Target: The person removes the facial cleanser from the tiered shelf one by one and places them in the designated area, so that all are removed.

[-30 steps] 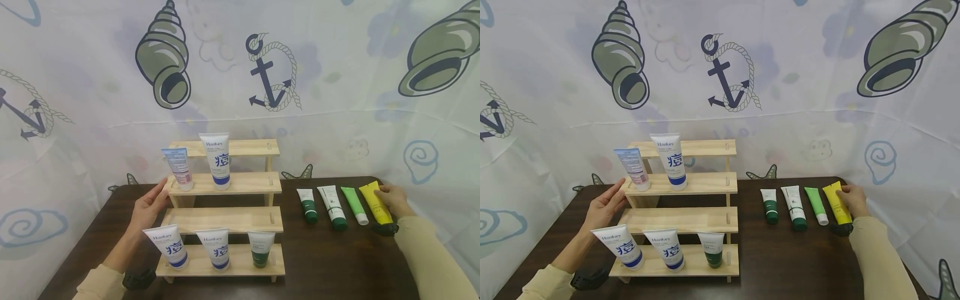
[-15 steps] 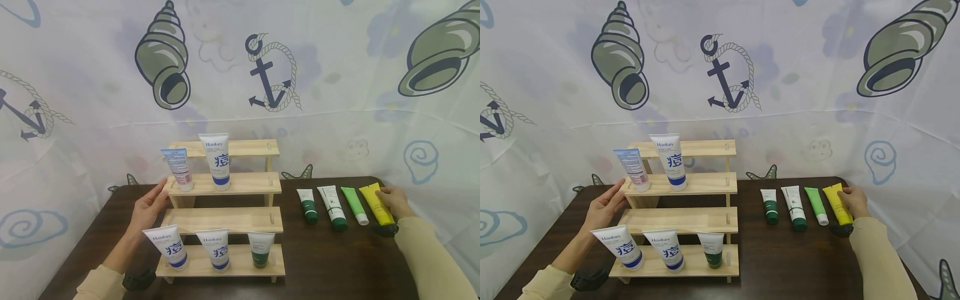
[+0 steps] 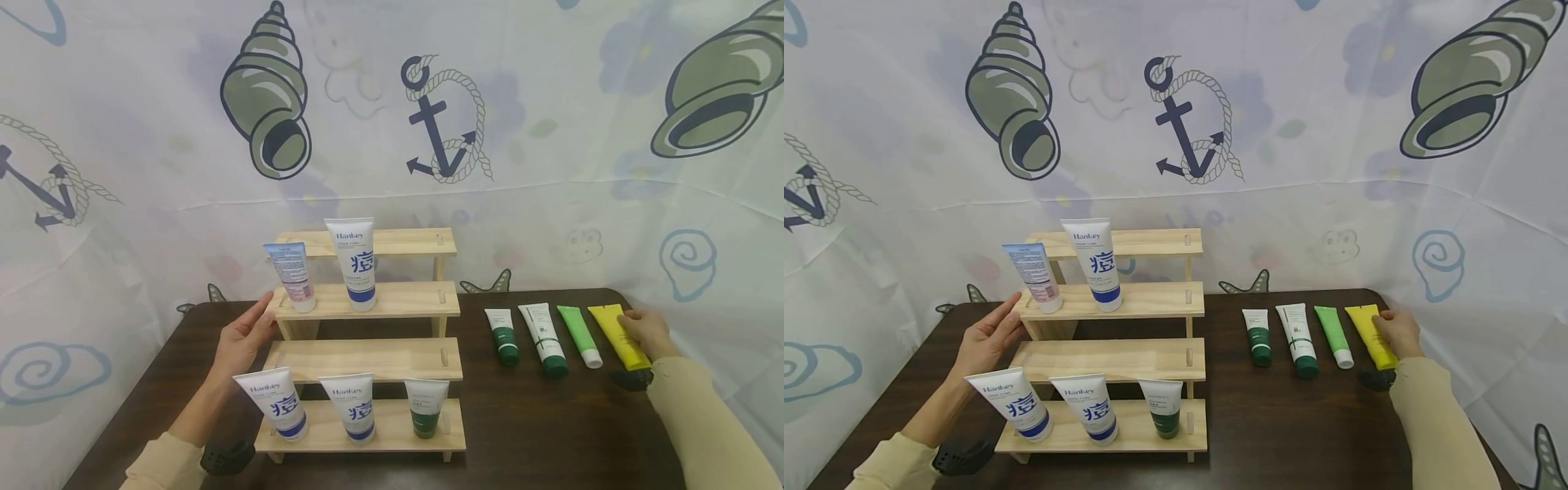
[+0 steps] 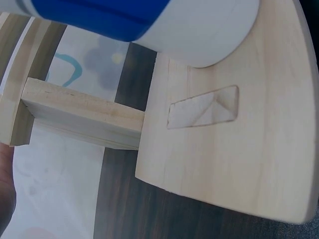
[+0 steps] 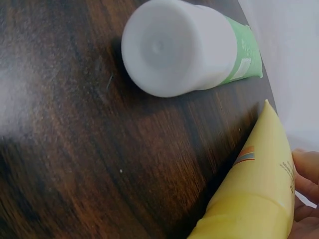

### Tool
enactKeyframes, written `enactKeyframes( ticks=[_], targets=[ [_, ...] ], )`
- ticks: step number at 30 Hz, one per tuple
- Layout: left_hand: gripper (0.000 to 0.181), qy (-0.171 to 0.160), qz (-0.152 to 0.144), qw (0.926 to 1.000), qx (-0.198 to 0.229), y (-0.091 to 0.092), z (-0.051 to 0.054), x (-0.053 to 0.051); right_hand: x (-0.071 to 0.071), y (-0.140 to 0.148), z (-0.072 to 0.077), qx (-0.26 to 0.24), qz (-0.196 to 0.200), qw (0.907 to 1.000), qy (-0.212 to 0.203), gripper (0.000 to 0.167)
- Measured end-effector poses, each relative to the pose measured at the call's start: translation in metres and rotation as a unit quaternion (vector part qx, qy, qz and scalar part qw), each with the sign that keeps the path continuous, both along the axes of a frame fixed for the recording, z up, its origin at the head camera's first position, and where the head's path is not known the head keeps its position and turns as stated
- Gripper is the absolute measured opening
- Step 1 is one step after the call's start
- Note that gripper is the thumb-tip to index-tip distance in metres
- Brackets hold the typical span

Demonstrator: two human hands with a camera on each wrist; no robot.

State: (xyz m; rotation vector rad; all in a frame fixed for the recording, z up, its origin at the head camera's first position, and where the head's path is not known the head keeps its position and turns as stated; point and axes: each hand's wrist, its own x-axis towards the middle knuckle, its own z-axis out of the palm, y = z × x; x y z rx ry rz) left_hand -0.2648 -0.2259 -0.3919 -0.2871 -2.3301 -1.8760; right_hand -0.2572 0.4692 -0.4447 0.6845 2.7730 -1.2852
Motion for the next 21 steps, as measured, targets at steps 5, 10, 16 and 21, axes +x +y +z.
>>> enactKeyframes(
  ticks=[5,10,16,21],
  targets=[
    [0.058,0.000,0.000,1.0000,0.003,0.001,0.001,0.001,0.003,0.001,0.001,0.004,-0.001,1.0000,0.004,0.056],
    [0.058,-0.002,-0.009,0.9997,0.024,0.002,0.002,0.002,0.006,-0.001,0.002,0.012,-0.001,0.9998,0.015,0.054],
    [0.058,-0.006,-0.006,0.9998,0.017,0.002,0.002,0.003,0.011,-0.004,0.005,0.023,0.001,0.9997,0.008,0.057],
    [0.058,-0.009,0.003,0.9999,-0.007,0.002,0.003,0.003,0.012,-0.006,0.008,0.046,-0.002,0.9985,0.030,0.056]
  ],
)
